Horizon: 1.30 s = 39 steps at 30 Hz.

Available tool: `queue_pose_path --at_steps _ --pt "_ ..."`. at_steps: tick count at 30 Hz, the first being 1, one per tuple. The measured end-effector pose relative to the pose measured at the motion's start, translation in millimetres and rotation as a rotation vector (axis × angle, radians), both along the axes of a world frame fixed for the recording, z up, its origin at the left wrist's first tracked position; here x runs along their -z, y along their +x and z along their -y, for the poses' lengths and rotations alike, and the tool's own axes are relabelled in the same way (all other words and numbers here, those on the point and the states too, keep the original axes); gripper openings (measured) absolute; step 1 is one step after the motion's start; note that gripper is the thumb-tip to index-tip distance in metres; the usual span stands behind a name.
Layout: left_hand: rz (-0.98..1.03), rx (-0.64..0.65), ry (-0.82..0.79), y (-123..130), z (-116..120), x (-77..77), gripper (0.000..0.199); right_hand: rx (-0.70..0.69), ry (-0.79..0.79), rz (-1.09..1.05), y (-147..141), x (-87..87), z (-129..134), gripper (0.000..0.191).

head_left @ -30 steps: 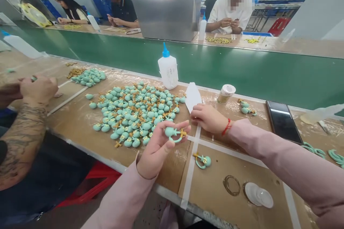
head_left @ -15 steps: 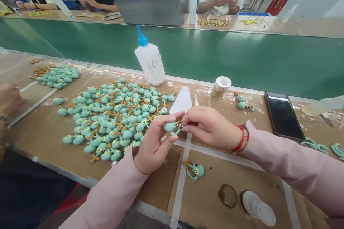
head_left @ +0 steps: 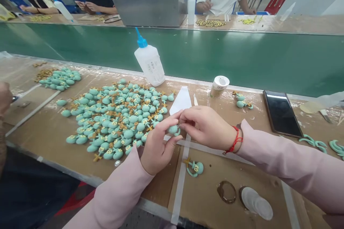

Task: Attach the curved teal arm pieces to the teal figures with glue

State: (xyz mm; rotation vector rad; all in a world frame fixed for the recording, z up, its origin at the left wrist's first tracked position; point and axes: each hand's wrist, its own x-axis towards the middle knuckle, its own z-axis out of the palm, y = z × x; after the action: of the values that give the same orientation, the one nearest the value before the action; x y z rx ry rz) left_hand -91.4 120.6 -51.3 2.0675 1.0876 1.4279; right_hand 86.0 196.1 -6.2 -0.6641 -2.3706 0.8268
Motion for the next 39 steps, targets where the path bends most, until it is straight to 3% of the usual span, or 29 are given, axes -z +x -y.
queue_pose_path --at_steps 9,16,26,29,33,39 --pt "0.178 0.054 -0.049 0 -1 -0.4 0.048 -0.072 -0.049 -0.048 3 -3.0 -3 0.015" --pt "0.213 0.102 -0.025 0 0 -7.0 0.050 -0.043 -0.032 -0.091 10 -6.3 1 0.016" --pt "-0.048 0.023 0.145 1 -2 -11.0 0.056 0.017 -0.053 0.019 5 -11.5 7 0.018" --pt "-0.140 -0.001 0.216 0 -2 -11.5 0.057 0.035 -0.165 0.042 5 -15.4 7 0.018" --pt "-0.222 -0.014 0.296 1 -1 -11.9 0.058 0.027 -0.462 0.030 5 -19.1 7 0.019" --pt "-0.141 -0.021 0.218 4 2 -10.7 0.052 0.022 -0.690 -0.096 0 -10.9 10 0.013"
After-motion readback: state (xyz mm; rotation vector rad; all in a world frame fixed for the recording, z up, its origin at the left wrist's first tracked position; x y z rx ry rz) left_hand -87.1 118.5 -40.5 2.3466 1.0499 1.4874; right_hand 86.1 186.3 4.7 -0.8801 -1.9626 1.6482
